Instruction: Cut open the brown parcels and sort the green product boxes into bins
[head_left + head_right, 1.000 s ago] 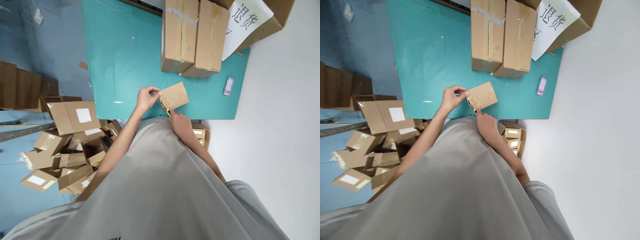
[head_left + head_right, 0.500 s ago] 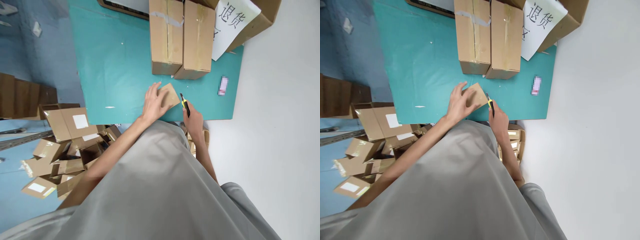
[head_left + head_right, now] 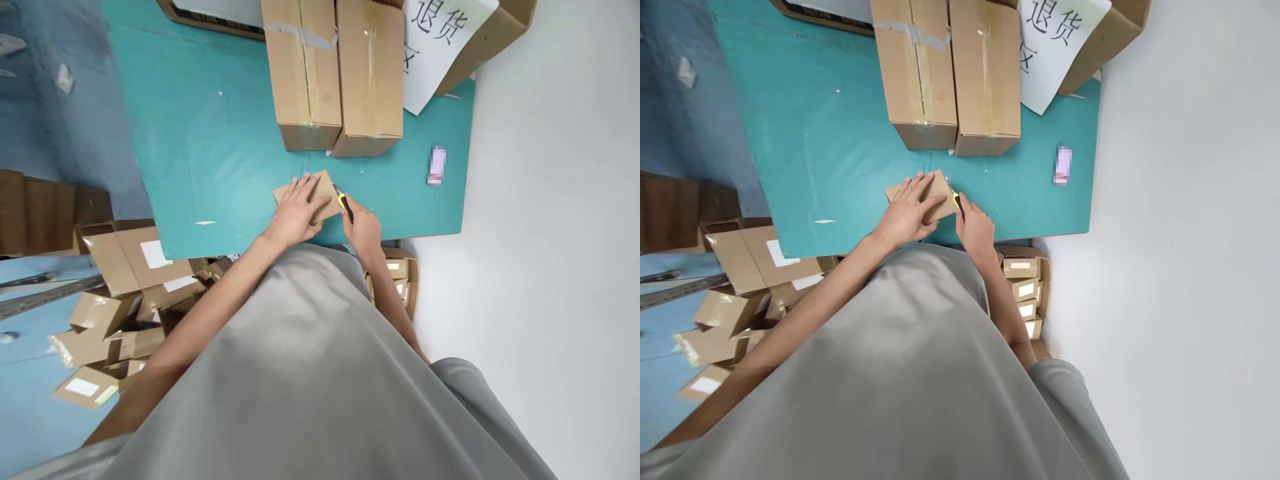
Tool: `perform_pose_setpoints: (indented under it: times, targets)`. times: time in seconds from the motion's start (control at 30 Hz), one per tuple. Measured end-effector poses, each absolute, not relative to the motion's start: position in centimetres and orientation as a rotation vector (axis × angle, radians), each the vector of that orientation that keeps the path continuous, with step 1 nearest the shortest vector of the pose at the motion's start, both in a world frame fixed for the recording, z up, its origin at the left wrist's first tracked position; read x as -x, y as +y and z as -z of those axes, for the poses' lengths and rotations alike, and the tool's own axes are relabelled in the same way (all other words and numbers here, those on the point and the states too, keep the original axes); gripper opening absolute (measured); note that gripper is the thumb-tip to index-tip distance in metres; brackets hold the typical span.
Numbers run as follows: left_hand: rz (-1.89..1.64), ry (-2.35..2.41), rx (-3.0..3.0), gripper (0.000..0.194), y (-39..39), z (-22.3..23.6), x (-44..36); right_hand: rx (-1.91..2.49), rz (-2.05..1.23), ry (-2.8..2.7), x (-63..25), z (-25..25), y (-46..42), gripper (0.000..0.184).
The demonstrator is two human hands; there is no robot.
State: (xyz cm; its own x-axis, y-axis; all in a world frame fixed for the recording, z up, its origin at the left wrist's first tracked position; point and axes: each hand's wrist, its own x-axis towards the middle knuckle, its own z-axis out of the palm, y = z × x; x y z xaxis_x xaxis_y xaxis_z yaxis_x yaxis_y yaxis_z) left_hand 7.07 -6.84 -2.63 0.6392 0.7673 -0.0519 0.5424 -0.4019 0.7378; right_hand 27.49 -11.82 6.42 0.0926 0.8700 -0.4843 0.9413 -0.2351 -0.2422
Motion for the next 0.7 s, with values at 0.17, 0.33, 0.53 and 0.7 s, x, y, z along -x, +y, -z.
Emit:
perform_pose_setpoints:
  times: [0.17,0.33,0.53,0.7]
  targets:
    - [-0.395,1.029,-2.123,0.076,-6.9,2.8,-7.3,-2.220,0.805,1.779,-26.7,-6.9,-11.4,0.063]
    - [-0.451,1.067,-2.090,0.065,-6.9,3.3,-7.6,-2.169,0.719,1.685,-25.2,-7.9,-10.3,0.063]
    - [-0.508,1.135,-2.051,0.058,-7.0,3.6,-8.1,-2.142,0.714,1.597,-24.5,-8.8,-10.8,0.062]
    - [-0.520,1.126,-2.068,0.056,-7.2,3.6,-8.2,-2.134,0.725,1.541,-24.8,-9.2,-12.8,0.061]
